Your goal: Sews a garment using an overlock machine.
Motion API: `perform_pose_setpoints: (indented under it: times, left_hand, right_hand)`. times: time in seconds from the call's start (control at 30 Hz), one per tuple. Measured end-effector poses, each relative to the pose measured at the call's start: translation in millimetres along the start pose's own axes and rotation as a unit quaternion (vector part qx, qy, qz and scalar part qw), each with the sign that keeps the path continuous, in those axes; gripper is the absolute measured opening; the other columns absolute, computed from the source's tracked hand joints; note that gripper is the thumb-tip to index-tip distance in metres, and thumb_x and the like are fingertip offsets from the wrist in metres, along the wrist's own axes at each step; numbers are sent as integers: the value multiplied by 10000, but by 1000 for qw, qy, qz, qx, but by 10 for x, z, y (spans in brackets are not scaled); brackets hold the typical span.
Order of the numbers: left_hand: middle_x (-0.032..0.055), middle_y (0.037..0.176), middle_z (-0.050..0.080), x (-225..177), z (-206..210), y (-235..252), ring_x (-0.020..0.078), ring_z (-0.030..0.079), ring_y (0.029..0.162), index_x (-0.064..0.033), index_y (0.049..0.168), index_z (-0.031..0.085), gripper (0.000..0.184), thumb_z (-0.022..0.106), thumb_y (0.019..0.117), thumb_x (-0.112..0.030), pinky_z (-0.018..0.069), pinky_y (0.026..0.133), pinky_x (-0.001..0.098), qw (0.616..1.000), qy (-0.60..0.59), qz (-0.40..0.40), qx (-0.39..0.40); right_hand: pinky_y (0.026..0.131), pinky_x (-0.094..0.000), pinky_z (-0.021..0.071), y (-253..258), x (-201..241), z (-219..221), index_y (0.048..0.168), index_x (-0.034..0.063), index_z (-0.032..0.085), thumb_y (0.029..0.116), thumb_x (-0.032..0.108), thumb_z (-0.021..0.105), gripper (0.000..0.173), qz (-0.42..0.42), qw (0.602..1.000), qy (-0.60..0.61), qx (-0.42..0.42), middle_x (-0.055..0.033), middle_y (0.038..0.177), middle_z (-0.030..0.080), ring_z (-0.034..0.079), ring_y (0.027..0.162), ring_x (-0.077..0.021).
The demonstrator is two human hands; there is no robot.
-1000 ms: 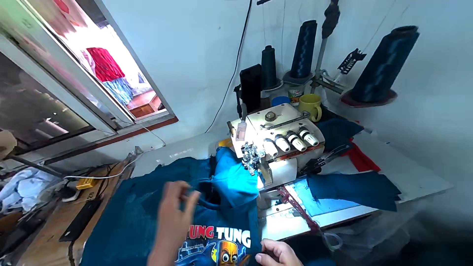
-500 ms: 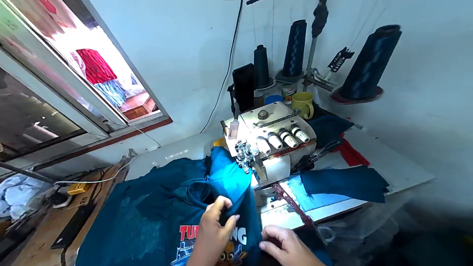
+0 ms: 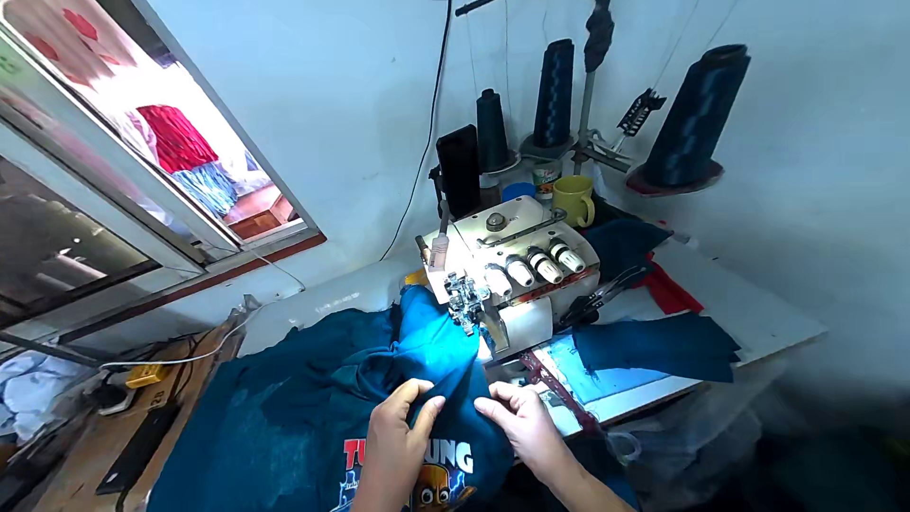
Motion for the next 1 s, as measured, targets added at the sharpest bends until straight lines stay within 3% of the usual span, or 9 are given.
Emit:
perform_pose_setpoints:
  times: [0.07,0.17,0.23,0.3,0.4,0.57,0.77,1.0]
  left_hand:
    - [-19,915,698,-96,28,-30,-2,655,871,-79,963,735,197,615,977,-235,550,801,158,994,29,82,-58]
    - [46,969,677,-207,92,-53,73,648,967,-51,993,686,221,513,1048,-176,530,896,204,981,48,169,-84]
    - [38,867,653,-200,146,-65,51,639,833,-44,986,667,224,487,1057,-157,535,796,174,977,63,185,-89]
    - [28,769,613,-174,167,-65,46,598,690,-55,957,665,249,521,1060,-230,508,652,158,972,85,206,-73]
    - [20,695,608,-214,137,-93,91,579,580,-81,928,736,223,593,1002,-237,479,524,208,957,155,245,-26]
    - [20,677,619,-340,188,-189,112,584,530,-65,958,773,196,590,944,-135,486,473,237,953,189,237,17]
    - [27,836,757,-489,367,-185,66,720,734,-55,947,775,172,615,914,-111,587,681,202,981,126,149,-9]
    - [45,803,746,-544,617,108,158,727,672,-70,929,781,171,621,915,-128,590,575,339,963,236,105,-77]
  right_hand:
    - [687,-195,520,-82,-41,-4,861,71,727,937,179,679,141,-7,1000,-4,-4,38,766,675,627,720,-4]
    - [657,-168,512,-165,-32,-6,865,71,731,929,182,698,133,-16,1000,13,-19,43,762,677,619,696,7]
    - [627,-164,502,-183,-8,14,907,62,720,937,164,690,111,-14,999,33,-22,40,758,669,604,664,1]
    - [640,-169,516,-193,3,25,934,56,712,944,138,666,95,-16,999,42,-27,34,782,676,618,683,-6]
    - [656,-162,518,-226,12,-9,900,56,720,936,134,666,102,-31,998,29,-56,29,781,680,624,700,0]
    - [688,-166,544,-320,32,-104,938,47,722,928,99,652,88,-29,996,42,-67,9,831,704,651,738,-19]
    - [663,-142,526,-370,76,-108,941,45,722,922,77,619,109,-58,994,24,-89,30,809,691,629,710,11]
    - [679,-148,509,-61,189,-63,980,42,734,939,106,605,149,-44,993,-23,-106,17,816,688,613,716,11]
Point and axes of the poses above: each hand's wrist, its own y-axis towards the middle knuckle, its own z-axis out of the palm, x = y × z, the point moved 1 cm from there along y, towards the middle knuckle
